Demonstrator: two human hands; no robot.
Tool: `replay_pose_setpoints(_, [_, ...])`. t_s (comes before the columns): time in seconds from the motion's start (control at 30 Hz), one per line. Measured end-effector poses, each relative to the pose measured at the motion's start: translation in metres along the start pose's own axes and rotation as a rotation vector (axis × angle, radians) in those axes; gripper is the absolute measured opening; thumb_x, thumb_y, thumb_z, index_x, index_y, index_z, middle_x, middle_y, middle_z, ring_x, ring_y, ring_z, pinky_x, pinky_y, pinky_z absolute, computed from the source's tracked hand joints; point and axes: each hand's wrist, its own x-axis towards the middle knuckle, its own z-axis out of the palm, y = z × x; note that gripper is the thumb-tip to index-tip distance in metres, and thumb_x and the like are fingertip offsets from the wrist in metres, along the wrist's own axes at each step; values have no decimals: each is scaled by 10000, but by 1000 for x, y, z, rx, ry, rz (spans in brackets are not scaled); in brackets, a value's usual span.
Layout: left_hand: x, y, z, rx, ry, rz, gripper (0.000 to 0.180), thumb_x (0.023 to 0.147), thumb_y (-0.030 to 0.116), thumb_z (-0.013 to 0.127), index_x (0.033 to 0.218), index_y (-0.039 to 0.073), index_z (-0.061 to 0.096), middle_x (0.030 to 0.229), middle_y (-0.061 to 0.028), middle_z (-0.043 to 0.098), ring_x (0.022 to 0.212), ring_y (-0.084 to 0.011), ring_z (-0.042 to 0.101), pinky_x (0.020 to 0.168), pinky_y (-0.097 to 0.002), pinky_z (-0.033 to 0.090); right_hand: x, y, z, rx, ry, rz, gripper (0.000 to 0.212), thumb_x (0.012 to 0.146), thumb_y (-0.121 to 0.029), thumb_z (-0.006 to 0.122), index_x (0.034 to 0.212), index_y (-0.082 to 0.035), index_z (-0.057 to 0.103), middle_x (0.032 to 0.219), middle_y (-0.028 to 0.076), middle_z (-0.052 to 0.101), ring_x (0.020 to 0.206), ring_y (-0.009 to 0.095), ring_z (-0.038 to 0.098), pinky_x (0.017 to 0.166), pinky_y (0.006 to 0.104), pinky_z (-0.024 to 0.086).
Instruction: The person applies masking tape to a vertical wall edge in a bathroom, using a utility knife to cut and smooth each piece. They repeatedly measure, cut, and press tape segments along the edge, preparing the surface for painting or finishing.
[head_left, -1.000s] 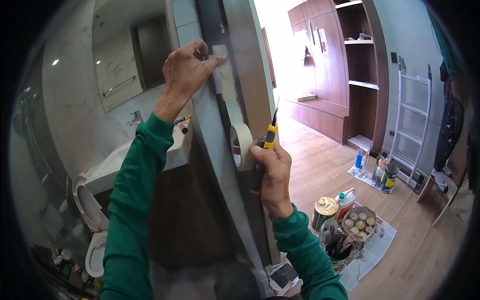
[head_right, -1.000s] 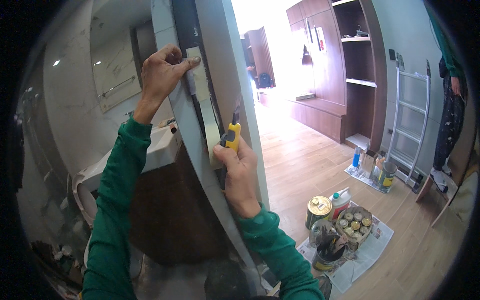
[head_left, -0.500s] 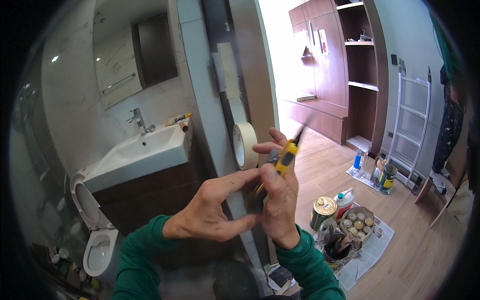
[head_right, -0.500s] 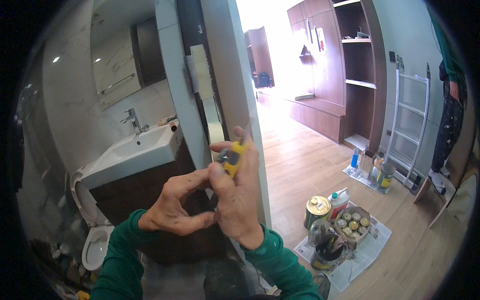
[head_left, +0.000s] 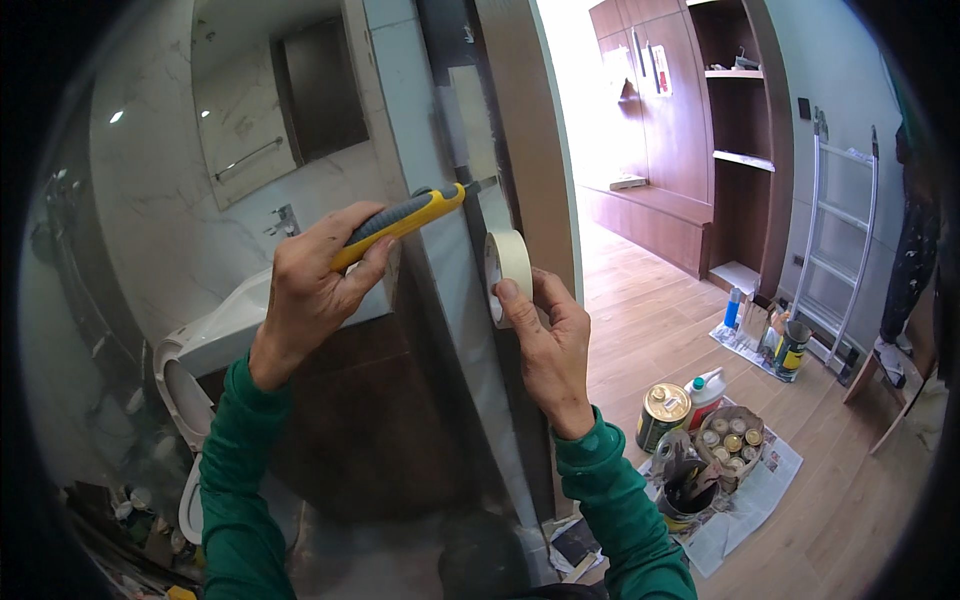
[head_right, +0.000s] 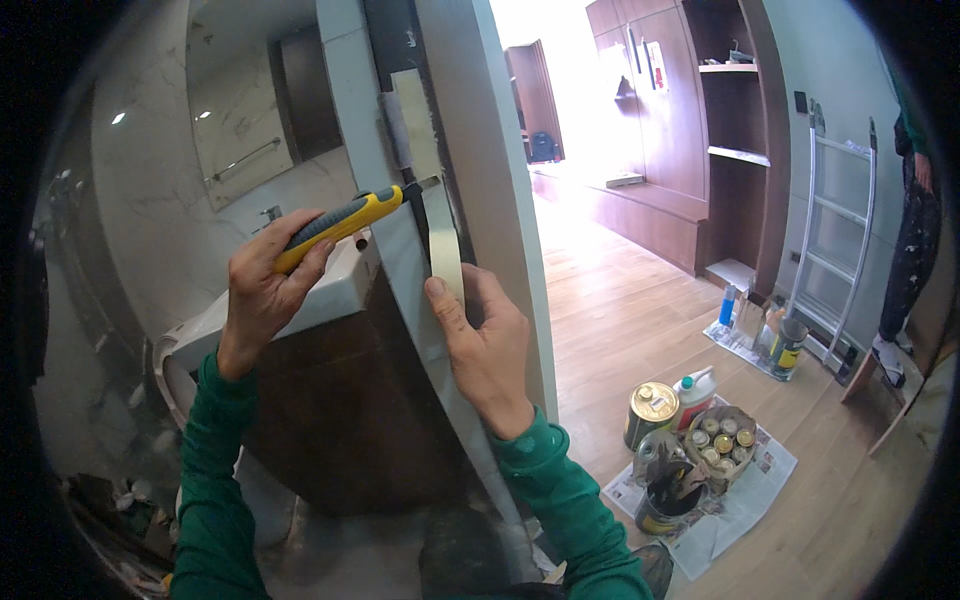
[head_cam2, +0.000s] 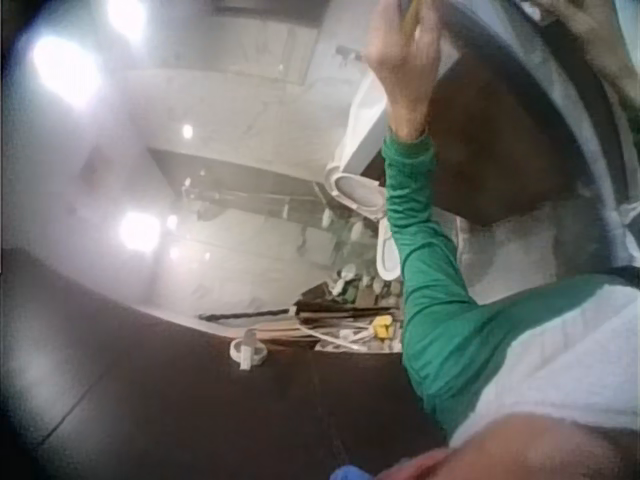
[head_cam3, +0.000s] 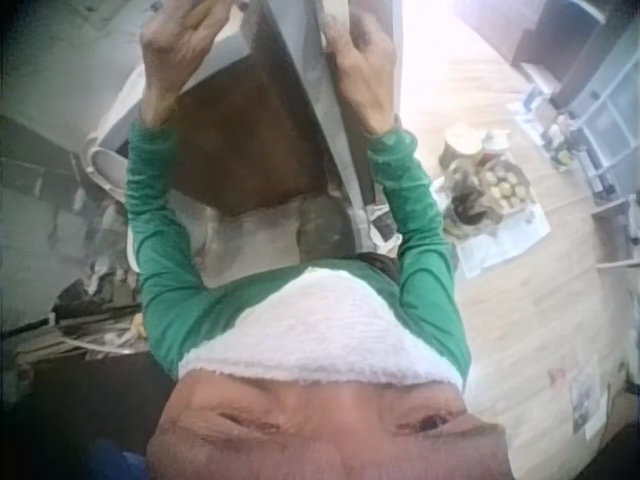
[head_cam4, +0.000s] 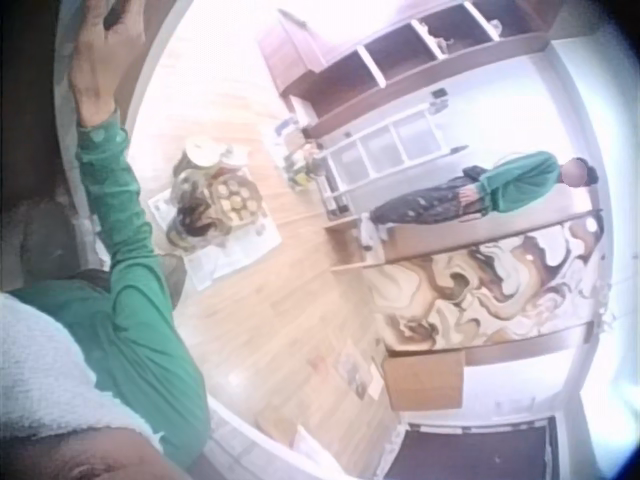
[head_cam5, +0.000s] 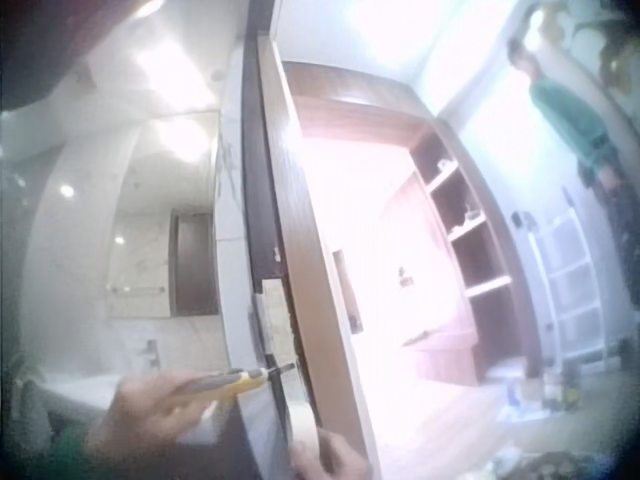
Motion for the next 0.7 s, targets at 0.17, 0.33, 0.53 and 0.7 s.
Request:
replay_pose_setpoints(0.17, [12, -5, 0, 92, -6, 148, 290, 919, 105, 754, 1176, -3, 674, 912, -134, 733, 765, -206, 746, 672, -308, 619, -3, -3, -1, -54, -42, 16, 370, 1038, -351, 638, 1071, 12, 705, 879, 35, 711, 817, 79, 590, 743, 253, 468])
replay_pose_setpoints(0.33, [12, -8, -3, 109, 21, 165, 287, 910, 99, 759, 1167, 1, 677, 890, -118, 730, 748, -202, 746, 654, -313, 623, -2, -2, -1, -37, -46, 19, 363, 1041, -350, 635, 1052, 6, 704, 859, 39, 715, 798, 76, 593, 739, 251, 465])
replay_pose_setpoints(0.53, [11, -11, -3, 100, -18, 153, 299, 914, 105, 758, 1181, 2, 672, 908, -133, 726, 761, -209, 735, 662, -331, 606, -2, -2, 1, 5, -18, -11, 353, 1024, -339, 651, 952, 2, 706, 788, 47, 682, 742, 108, 584, 678, 280, 462])
replay_pose_setpoints(0.7, [14, -9, 1, 203, -1, 228, 320, 875, 100, 782, 1170, 34, 676, 730, -75, 621, 561, -175, 602, 509, -342, 512, -3, -3, 1, 38, -18, -3, 351, 1026, -336, 654, 972, 6, 709, 800, 44, 695, 755, 106, 597, 682, 271, 468])
